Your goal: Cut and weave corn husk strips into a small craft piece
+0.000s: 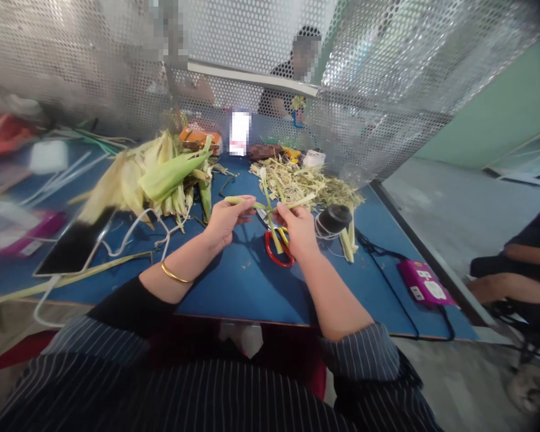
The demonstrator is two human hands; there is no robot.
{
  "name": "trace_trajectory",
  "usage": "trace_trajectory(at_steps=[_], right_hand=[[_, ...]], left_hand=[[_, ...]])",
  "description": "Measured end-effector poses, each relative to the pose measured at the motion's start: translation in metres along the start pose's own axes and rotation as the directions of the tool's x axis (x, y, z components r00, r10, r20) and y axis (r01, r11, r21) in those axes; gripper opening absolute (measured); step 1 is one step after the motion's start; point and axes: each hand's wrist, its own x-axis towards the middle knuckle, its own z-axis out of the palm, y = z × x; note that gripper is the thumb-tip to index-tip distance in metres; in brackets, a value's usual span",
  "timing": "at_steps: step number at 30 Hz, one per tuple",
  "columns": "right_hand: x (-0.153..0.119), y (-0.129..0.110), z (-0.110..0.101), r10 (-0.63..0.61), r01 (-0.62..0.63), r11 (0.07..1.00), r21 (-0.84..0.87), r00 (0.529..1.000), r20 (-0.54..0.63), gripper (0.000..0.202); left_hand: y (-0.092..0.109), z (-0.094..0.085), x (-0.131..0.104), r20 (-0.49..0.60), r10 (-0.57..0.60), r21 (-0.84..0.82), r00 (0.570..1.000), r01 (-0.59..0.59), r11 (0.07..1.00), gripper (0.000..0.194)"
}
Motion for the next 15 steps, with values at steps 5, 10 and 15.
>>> trace_trajectory(at_steps=[5,10,15], right_hand=[[0.004,-0.002,-0.003,-0.118,0.116,0.993,-0.037,0.991,-0.06,0.024],[0.003,-0.011,-0.006,-0.165,0.159,0.977,-0.145,0.986,-0.026,0.024],[-0.003,-0.019,-0.006,-0.176,0.201,0.945,-0.258,0.977,0.118,0.019]], left_hand=[[0.002,-0.002,0.004,-0.011,-0.041,0.081,0.999,0.042,0.996,0.022],[0.013,-0.01,0.006,-0.071,0.288,0.46,0.955,-0.225,0.859,0.025],[0.024,-0.011,0.002,0.129,0.368,0.588,0.921,-0.369,0.72,0.018]])
